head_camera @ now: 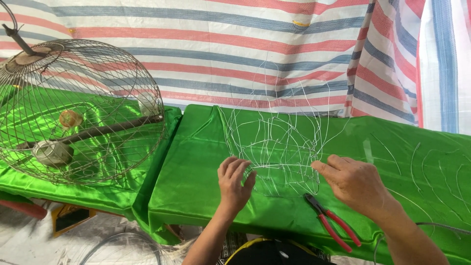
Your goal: The person constructs a wire frame for a cage by hand, using pliers to cut and bend segments of silver wire, then twisting the ends to join them together.
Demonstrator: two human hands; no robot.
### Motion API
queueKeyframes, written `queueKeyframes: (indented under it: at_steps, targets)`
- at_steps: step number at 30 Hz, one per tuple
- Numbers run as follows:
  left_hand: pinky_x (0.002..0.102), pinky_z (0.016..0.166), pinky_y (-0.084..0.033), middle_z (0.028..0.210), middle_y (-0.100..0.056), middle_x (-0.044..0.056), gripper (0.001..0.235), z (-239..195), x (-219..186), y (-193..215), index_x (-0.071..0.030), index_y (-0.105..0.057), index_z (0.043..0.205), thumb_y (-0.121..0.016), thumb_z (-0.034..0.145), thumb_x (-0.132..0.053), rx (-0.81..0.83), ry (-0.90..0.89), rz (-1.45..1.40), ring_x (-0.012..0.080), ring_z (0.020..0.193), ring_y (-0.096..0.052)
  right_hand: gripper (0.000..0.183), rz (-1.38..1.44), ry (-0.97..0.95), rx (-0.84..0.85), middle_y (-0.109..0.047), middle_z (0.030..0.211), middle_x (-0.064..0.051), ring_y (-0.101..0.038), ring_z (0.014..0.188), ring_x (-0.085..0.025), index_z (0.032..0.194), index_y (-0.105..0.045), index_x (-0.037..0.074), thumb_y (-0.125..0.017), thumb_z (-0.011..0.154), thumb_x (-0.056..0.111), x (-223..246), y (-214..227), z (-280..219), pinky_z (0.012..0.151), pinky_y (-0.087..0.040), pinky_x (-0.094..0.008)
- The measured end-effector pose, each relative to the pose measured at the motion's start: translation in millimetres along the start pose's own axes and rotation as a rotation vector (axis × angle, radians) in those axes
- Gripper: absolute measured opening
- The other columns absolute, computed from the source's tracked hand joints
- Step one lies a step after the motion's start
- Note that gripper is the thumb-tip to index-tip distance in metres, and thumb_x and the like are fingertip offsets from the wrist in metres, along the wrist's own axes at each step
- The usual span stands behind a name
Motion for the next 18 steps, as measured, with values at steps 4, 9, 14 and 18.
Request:
queueKeyframes:
  at_steps: [4,9,14,18]
  targets:
    - [0.042,0.093,-0.044,0.105,-0.077,0.003,0.014,2,-7,1,-0.011,-0.072,0.106,-0.068,0.096,-0.019,-0.005,-0.046,0.044,0.0298,0.115,-0.060,0.044,0.013,-0.004,-0.034,-0.066,0.085,0.004,-0.059,0.053,-0.014,0.130,-0.067,0.024,-0.072,0.087,0.017,1,6,1,0.036,-0.053,-0.027]
    - [0.042,0.089,-0.035,0.096,-0.078,-0.004,0.009,6,-16,3,-0.018,-0.069,0.096,-0.070,0.095,-0.027,-0.033,-0.141,0.111,0.0269,0.112,-0.061,0.045,0.027,0.001,-0.025,-0.066,0.088,0.003,-0.062,0.059,-0.015,0.130,-0.067,0.023,-0.071,0.086,0.014,7,8,2,0.038,-0.055,-0.029]
    - [0.040,0.095,-0.032,0.081,-0.077,-0.003,0.009,2,-17,-1,-0.016,-0.069,0.096,-0.072,0.095,-0.024,-0.089,-0.206,0.138,0.0246,0.111,-0.063,0.037,0.033,-0.010,0.039,-0.068,0.087,-0.001,-0.062,0.059,-0.015,0.128,-0.064,0.017,-0.067,0.092,0.019,17,2,14,0.046,-0.058,-0.028]
    - [0.045,0.094,-0.040,0.073,-0.072,-0.002,0.004,-9,-16,-13,-0.016,-0.077,0.087,-0.074,0.086,-0.013,-0.125,-0.234,0.153,0.0255,0.106,-0.065,0.027,-0.007,0.044,0.007,-0.063,0.091,-0.003,-0.064,0.072,-0.018,0.122,-0.066,0.020,-0.054,0.099,0.026,26,-32,18,0.061,-0.057,-0.028]
Point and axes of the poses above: each hand's wrist, its own z-axis towards the middle knuckle, its own y-axis out of the back of the hand, x = y × z, the point moved 10 cm from there along z, towards the middle knuckle
